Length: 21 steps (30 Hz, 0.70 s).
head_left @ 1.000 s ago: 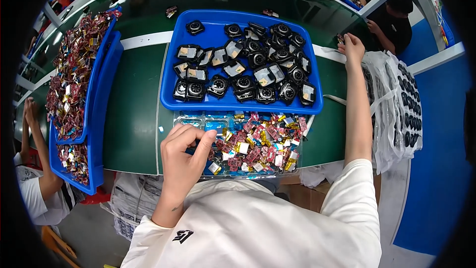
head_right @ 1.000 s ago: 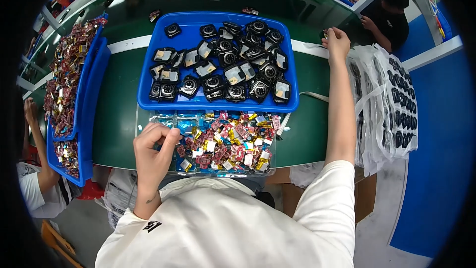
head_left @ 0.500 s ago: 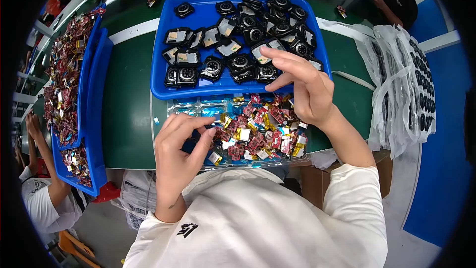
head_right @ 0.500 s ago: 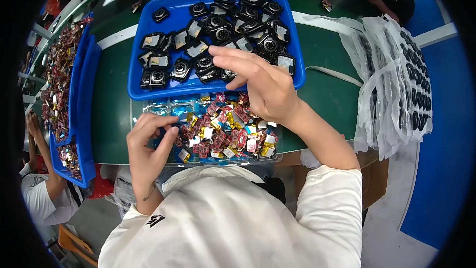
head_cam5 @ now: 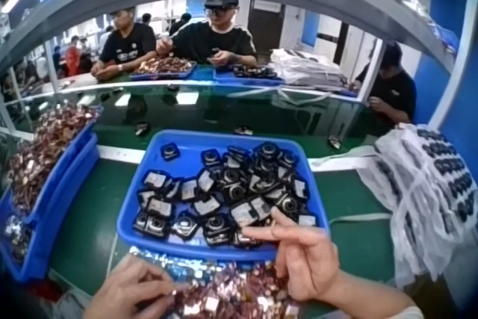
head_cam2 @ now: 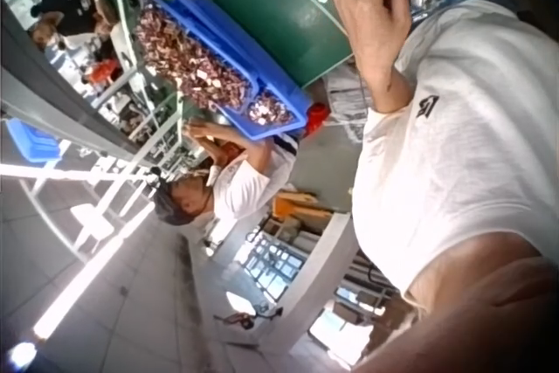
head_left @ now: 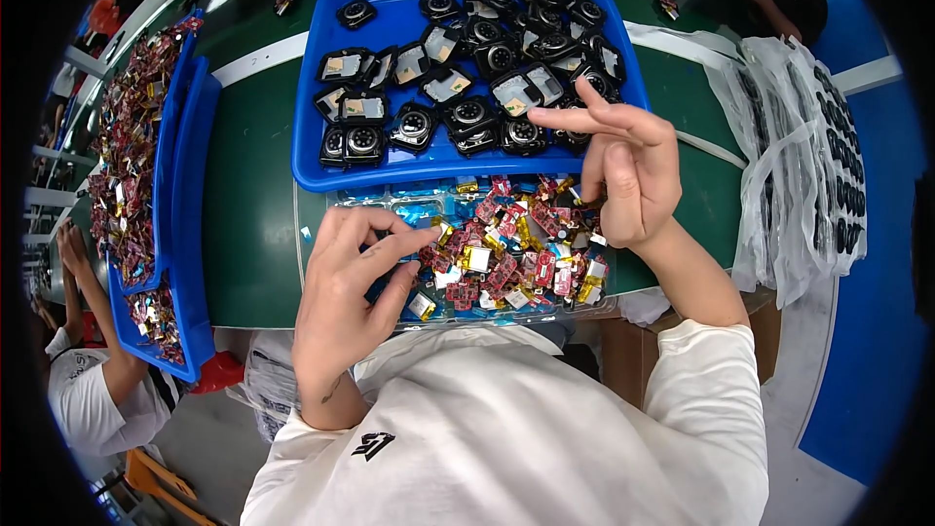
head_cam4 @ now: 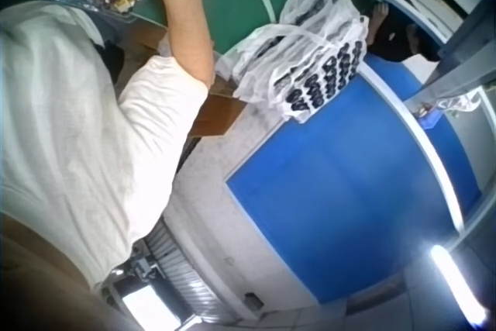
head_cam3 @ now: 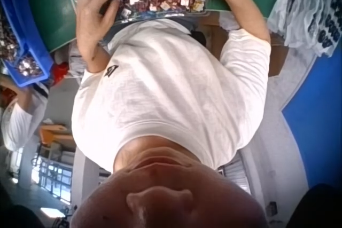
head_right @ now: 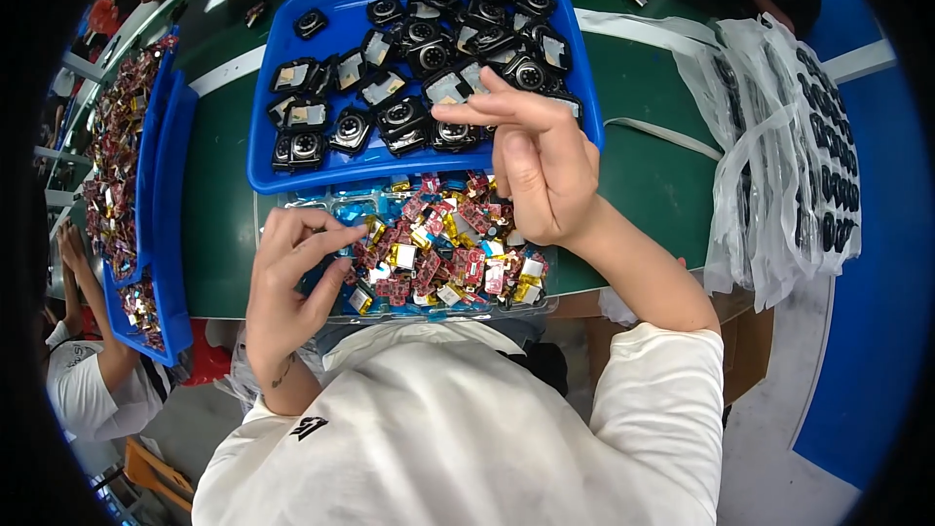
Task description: Manually assemble small electronic components, specifically battery packs with circuit boards and wires.
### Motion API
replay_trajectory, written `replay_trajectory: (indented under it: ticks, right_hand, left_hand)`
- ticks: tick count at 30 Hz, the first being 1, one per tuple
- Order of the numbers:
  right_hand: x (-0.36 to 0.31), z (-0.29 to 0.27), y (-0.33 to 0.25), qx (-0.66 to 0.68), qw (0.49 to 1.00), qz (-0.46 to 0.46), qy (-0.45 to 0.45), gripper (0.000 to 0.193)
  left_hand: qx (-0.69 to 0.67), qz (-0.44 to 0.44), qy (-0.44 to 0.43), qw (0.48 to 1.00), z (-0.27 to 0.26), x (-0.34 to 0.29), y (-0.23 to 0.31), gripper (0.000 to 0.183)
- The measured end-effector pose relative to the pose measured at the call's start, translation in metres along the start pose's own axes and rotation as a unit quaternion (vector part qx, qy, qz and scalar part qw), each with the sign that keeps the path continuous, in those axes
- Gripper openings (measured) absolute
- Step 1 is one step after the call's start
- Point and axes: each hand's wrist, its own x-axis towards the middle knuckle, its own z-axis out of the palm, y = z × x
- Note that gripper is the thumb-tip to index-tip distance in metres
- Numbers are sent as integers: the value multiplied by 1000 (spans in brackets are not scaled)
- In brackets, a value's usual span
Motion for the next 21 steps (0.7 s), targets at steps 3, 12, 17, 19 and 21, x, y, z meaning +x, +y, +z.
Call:
replay_trajectory:
  ticks: [3,12,17,19,21]
  right_hand:
    - [0,-2,5,42,998,36,3,21]
    - [-7,5,6,172,983,25,-61,23]
    - [7,16,-5,-6,990,-56,-126,25]
    - [8,26,-7,-15,993,-63,-96,27]
    - [2,22,-1,13,992,-49,-117,27]
  left_hand:
    - [19,19,-35,999,2,4,-2,32]
    - [-110,26,114,987,10,20,-4,13]
    - [-195,-24,130,972,19,22,12,13]
    - [-225,-38,119,966,23,22,18,13]
    - [-307,-94,69,945,27,22,23,13]
